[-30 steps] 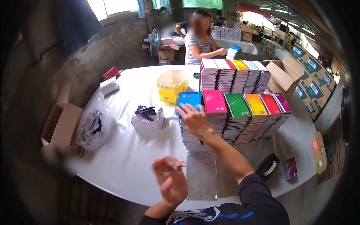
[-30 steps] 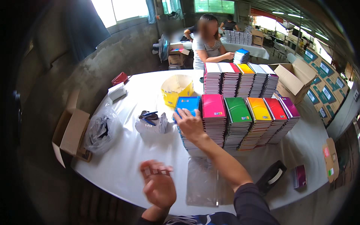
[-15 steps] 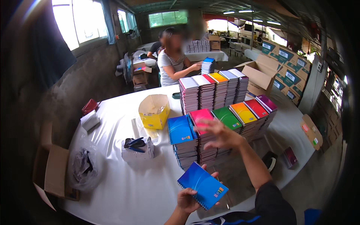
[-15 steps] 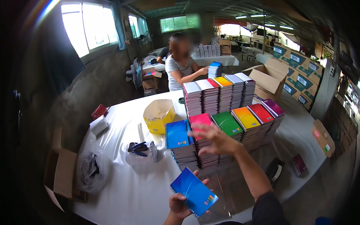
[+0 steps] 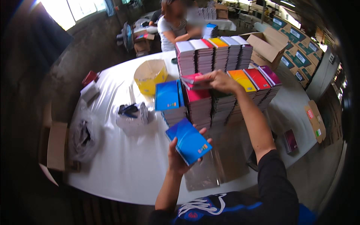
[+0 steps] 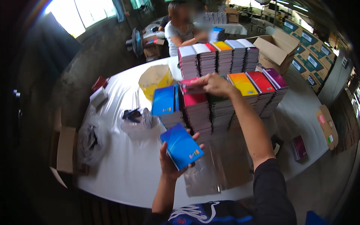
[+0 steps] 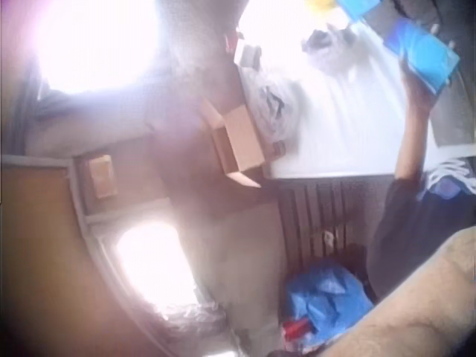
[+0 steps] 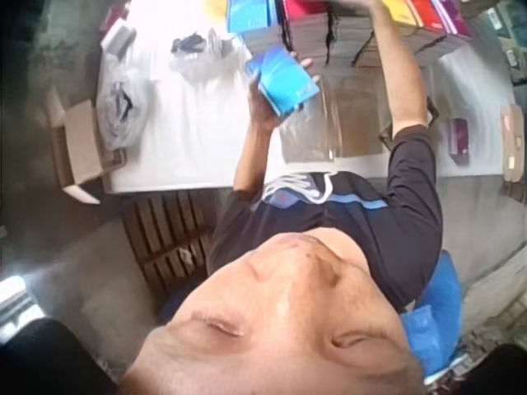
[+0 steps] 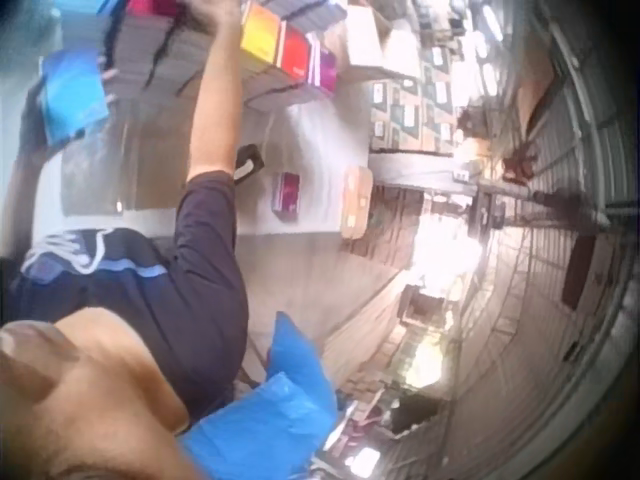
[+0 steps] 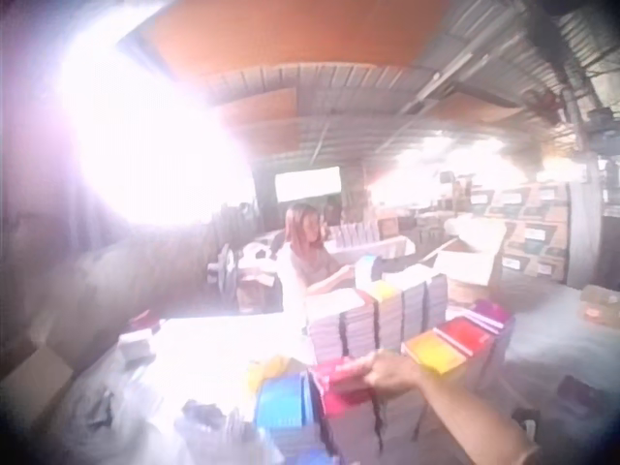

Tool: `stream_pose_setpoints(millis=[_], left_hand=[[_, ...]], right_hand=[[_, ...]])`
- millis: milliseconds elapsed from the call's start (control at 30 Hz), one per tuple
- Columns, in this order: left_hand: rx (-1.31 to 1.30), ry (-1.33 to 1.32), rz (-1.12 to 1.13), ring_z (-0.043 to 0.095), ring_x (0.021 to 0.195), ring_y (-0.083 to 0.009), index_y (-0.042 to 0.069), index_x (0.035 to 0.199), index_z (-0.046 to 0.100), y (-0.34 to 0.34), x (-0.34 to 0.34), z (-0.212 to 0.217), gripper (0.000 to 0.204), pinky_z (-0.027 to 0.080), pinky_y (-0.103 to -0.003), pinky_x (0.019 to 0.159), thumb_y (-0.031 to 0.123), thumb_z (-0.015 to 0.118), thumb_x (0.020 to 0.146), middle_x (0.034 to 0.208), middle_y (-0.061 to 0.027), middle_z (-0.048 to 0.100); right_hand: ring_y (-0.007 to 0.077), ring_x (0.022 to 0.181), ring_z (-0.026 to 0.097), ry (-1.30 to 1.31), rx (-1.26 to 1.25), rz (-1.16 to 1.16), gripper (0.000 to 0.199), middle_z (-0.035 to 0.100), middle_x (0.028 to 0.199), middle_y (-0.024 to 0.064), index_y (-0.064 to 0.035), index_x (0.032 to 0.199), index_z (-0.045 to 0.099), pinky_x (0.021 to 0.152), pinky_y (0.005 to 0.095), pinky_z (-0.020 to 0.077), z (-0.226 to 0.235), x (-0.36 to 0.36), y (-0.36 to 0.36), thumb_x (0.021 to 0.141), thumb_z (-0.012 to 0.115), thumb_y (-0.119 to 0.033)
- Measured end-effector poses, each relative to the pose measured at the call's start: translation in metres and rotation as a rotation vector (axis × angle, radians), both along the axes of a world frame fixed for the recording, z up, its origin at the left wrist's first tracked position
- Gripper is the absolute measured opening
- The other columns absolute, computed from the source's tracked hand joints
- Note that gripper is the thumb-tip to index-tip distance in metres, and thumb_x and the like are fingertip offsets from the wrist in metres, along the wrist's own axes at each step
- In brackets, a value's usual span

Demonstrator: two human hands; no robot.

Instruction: The person picks up notebooks of different colors from stacks on a table, groups them into a set, places them inside a plastic bag, and then seals the bag using a tape dispenser.

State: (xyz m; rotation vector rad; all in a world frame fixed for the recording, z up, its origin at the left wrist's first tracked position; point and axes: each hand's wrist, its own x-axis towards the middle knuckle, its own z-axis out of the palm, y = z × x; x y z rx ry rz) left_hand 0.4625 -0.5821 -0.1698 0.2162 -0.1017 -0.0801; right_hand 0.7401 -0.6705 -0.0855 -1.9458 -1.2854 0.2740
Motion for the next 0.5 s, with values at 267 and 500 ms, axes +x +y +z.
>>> stream_pose_setpoints(millis=[267,500], left_hand=[[0.052,0.040,0.107,0.040,0.125,-0.0376,0.011,0.137,0.029,-0.003,0.009,0.000,0.071,0.056,-0.040,0.064,0.049,0.053,0.082,0.140,-0.0169,0.034],[0.208,0.076,0.240,0.045,0.121,-0.0358,0.007,0.132,0.034,-0.005,0.006,0.004,0.064,0.059,-0.035,0.059,0.041,0.056,0.082,0.138,-0.0168,0.038]], right_hand=[[0.0327,0.133,0.031,-0.702,-0.279,-0.165,0.047,0.031,0.143,0.0170,-0.0090,0.115,0.047,0.106,0.0495,0.0299,-0.019,-0.037,0.004,0.070,0.061,-0.004],[0.0309,0.133,0.031,-0.498,-0.401,0.087,0.072,0.032,0.143,0.0190,-0.0182,0.137,0.035,0.108,0.0474,0.0295,-0.003,-0.034,0.004,0.072,0.059,0.000]])
